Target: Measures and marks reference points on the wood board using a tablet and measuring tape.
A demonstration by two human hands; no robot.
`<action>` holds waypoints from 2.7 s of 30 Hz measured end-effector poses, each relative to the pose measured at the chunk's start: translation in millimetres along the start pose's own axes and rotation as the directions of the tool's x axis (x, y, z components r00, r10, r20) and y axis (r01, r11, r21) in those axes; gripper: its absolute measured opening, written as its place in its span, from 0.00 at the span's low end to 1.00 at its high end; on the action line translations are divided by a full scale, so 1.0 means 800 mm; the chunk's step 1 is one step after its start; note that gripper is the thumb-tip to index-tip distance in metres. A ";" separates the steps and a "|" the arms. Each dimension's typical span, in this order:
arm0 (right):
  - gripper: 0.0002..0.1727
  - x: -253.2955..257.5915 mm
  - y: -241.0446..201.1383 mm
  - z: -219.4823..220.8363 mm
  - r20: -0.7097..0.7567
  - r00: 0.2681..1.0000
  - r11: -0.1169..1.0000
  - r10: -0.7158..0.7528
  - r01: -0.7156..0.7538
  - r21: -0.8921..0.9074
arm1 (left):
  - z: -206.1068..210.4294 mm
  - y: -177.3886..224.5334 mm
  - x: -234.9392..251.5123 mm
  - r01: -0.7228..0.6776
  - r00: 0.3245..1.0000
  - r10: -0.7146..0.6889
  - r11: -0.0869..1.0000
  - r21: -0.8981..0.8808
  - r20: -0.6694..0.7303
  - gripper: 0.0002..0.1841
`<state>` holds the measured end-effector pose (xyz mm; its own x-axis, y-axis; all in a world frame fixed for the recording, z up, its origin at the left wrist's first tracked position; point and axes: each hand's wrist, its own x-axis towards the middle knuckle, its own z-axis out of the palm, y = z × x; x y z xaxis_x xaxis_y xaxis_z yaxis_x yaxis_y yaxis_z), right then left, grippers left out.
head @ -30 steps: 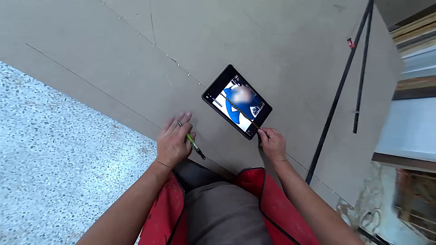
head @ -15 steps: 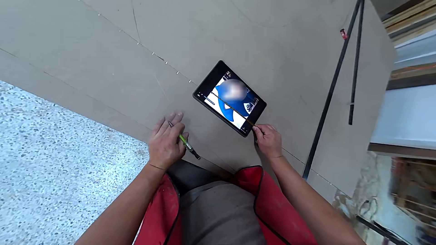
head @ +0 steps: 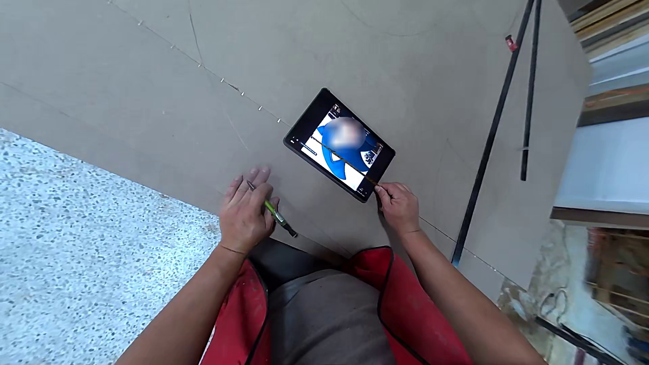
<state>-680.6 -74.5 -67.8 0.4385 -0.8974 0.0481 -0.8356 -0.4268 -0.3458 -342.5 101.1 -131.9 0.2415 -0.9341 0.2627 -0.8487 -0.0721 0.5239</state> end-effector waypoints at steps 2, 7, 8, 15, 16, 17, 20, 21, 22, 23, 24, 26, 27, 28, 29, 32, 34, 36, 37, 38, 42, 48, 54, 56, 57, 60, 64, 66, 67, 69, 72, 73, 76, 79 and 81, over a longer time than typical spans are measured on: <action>0.14 0.000 0.000 0.000 0.000 1.000 1.000 0.006 -0.006 0.000 | 0.000 0.000 0.001 -0.003 1.000 0.003 1.000 0.003 -0.002 0.21; 0.14 0.002 -0.001 0.001 0.000 1.000 1.000 0.007 -0.007 0.007 | 0.000 -0.001 0.001 -0.008 1.000 0.008 1.000 0.001 -0.009 0.21; 0.15 0.002 -0.001 0.001 -0.001 1.000 1.000 0.009 -0.009 0.013 | 0.000 -0.001 0.001 -0.004 1.000 0.004 1.000 -0.002 -0.007 0.21; 0.18 -0.070 -0.035 -0.009 0.127 0.899 0.874 0.420 -0.438 0.210 | -0.028 0.010 0.044 0.115 0.974 -0.097 0.990 -0.077 0.204 0.25; 0.18 -0.089 -0.040 -0.008 0.171 0.875 0.839 0.453 -0.483 0.249 | -0.032 0.010 0.062 0.146 0.960 -0.121 0.986 -0.083 0.253 0.27; 0.18 -0.106 -0.045 -0.004 0.202 0.860 0.816 0.468 -0.508 0.274 | -0.034 0.011 0.083 0.177 0.943 -0.143 0.980 -0.088 0.300 0.28; 0.20 -0.145 -0.063 0.010 0.219 0.828 0.770 0.516 -0.560 0.304 | -0.035 0.014 0.135 0.211 0.908 -0.158 0.973 -0.097 0.388 0.28; 0.20 -0.153 -0.070 0.016 0.192 0.825 0.762 0.531 -0.564 0.317 | -0.036 0.017 0.144 0.219 0.896 -0.159 0.971 -0.100 0.415 0.27; 0.21 -0.158 -0.078 0.023 0.151 0.826 0.759 0.543 -0.560 0.332 | -0.037 0.021 0.149 0.233 0.884 -0.166 0.967 -0.103 0.437 0.27; 0.21 -0.159 -0.087 0.028 0.117 0.825 0.755 0.553 -0.556 0.346 | -0.037 0.024 0.150 0.245 0.875 -0.174 0.964 -0.104 0.452 0.26; 0.21 -0.157 -0.096 0.031 0.085 0.823 0.753 0.562 -0.552 0.359 | -0.039 0.027 0.149 0.246 0.868 -0.172 0.964 -0.102 0.466 0.26; 0.20 -0.146 -0.118 0.034 0.058 0.808 0.729 0.587 -0.558 0.396 | -0.047 0.027 0.141 0.185 0.841 -0.094 0.975 -0.119 0.533 0.28; 0.19 -0.139 -0.130 0.033 0.072 0.791 0.702 0.608 -0.578 0.416 | -0.053 0.024 0.137 0.113 0.807 -0.006 0.983 -0.144 0.590 0.29; 0.18 -0.132 -0.143 0.034 0.080 0.773 0.679 0.629 -0.597 0.427 | -0.058 0.018 0.133 0.023 0.754 0.099 0.984 -0.176 0.650 0.28; 0.18 -0.124 -0.154 0.036 0.071 0.761 0.669 0.645 -0.607 0.429 | -0.061 0.009 0.131 -0.082 0.703 0.219 0.970 -0.229 0.677 0.27; 0.17 -0.096 -0.183 0.050 0.016 0.740 0.674 0.673 -0.622 0.397 | -0.059 -0.026 0.138 -0.310 0.643 0.451 0.892 -0.328 0.619 0.25; 0.18 -0.078 -0.195 0.062 -0.036 0.725 0.691 0.687 -0.637 0.342 | -0.056 -0.057 0.151 -0.345 0.690 0.465 0.885 -0.313 0.555 0.28; 0.17 -0.059 -0.206 0.065 -0.124 0.731 0.724 0.671 -0.610 0.322 | -0.062 -0.075 0.169 -0.296 0.746 0.418 0.905 -0.304 0.518 0.27; 0.16 -0.052 -0.212 0.063 -0.162 0.743 0.746 0.649 -0.580 0.329 | -0.073 -0.073 0.179 -0.246 0.765 0.377 0.921 -0.304 0.523 0.26; 0.16 -0.047 -0.217 0.059 -0.178 0.763 0.766 0.621 -0.542 0.346 | -0.084 -0.067 0.191 -0.202 0.776 0.342 0.931 -0.303 0.531 0.26; 0.16 -0.051 -0.244 0.062 -0.166 0.860 0.831 0.483 -0.391 0.395 | -0.106 -0.024 0.239 -0.055 0.737 0.322 0.905 -0.422 0.594 0.27; 0.14 -0.076 -0.257 0.090 -0.141 0.882 0.824 0.449 -0.348 0.448 | -0.081 0.042 0.276 0.264 0.497 0.362 0.802 -0.535 0.788 0.08; 0.13 -0.085 -0.242 0.085 -0.158 0.814 0.767 0.559 -0.435 0.472 | -0.037 0.064 0.316 0.132 0.538 0.361 0.857 -0.499 0.762 0.06; 0.13 -0.087 -0.231 0.081 -0.176 0.776 0.747 0.606 -0.479 0.462 | -0.021 0.069 0.327 -0.046 0.637 0.407 0.868 -0.495 0.655 0.09; 0.13 -0.088 -0.225 0.080 -0.175 0.750 0.727 0.638 -0.512 0.458 | -0.014 0.070 0.331 -0.176 0.657 0.471 0.855 -0.488 0.588 0.11; 0.13 -0.093 -0.212 0.079 -0.172 0.671 0.664 0.722 -0.599 0.448 | 0.008 0.067 0.338 -0.498 0.558 0.669 0.743 -0.447 0.491 0.17; 0.14 -0.088 -0.207 0.078 -0.181 0.633 0.642 0.752 -0.645 0.415 | 0.013 0.054 0.333 -0.604 0.498 0.742 0.668 -0.436 0.449 0.19; 0.14 -0.081 -0.207 0.077 -0.185 0.632 0.644 0.753 -0.650 0.403 | 0.000 0.039 0.335 -0.518 0.634 0.673 0.736 -0.437 0.381 0.21; 0.14 -0.078 -0.208 0.078 -0.189 0.631 0.645 0.753 -0.650 0.402 | -0.006 0.029 0.335 -0.483 0.679 0.630 0.770 -0.417 0.376 0.22; 0.14 -0.072 -0.210 0.079 -0.190 0.621 0.637 0.760 -0.656 0.404 | -0.013 0.013 0.327 -0.473 0.681 0.605 0.793 -0.383 0.413 0.24; 0.15 -0.067 -0.210 0.080 -0.180 0.615 0.628 0.767 -0.666 0.403 | -0.007 0.022 0.314 -0.564 0.567 0.701 0.713 -0.415 0.433 0.23; 0.15 -0.065 -0.212 0.080 -0.180 0.618 0.630 0.766 -0.664 0.403 | -0.001 0.029 0.311 -0.593 0.523 0.732 0.681 -0.430 0.437 0.21; 0.15 -0.058 -0.213 0.078 -0.184 0.622 0.638 0.761 -0.665 0.390 | 0.014 0.038 0.307 -0.642 0.423 0.781 0.616 -0.456 0.460 0.21; 0.14 -0.048 -0.207 0.077 -0.217 0.631 0.661 0.744 -0.651 0.372 | -0.006 0.029 0.315 -0.531 0.625 0.688 0.721 -0.445 0.369 0.20; 0.14 -0.045 -0.204 0.076 -0.218 0.632 0.662 0.744 -0.654 0.366 | -0.021 -0.002 0.322 -0.425 0.741 0.534 0.842 -0.332 0.407 0.22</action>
<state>-539.6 34.6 -70.2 -0.4169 -0.9087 -0.0225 -0.7193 0.3450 -0.6030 -271.3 -133.1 -51.2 -0.4657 -0.8730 0.1449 -0.6614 0.4522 0.5984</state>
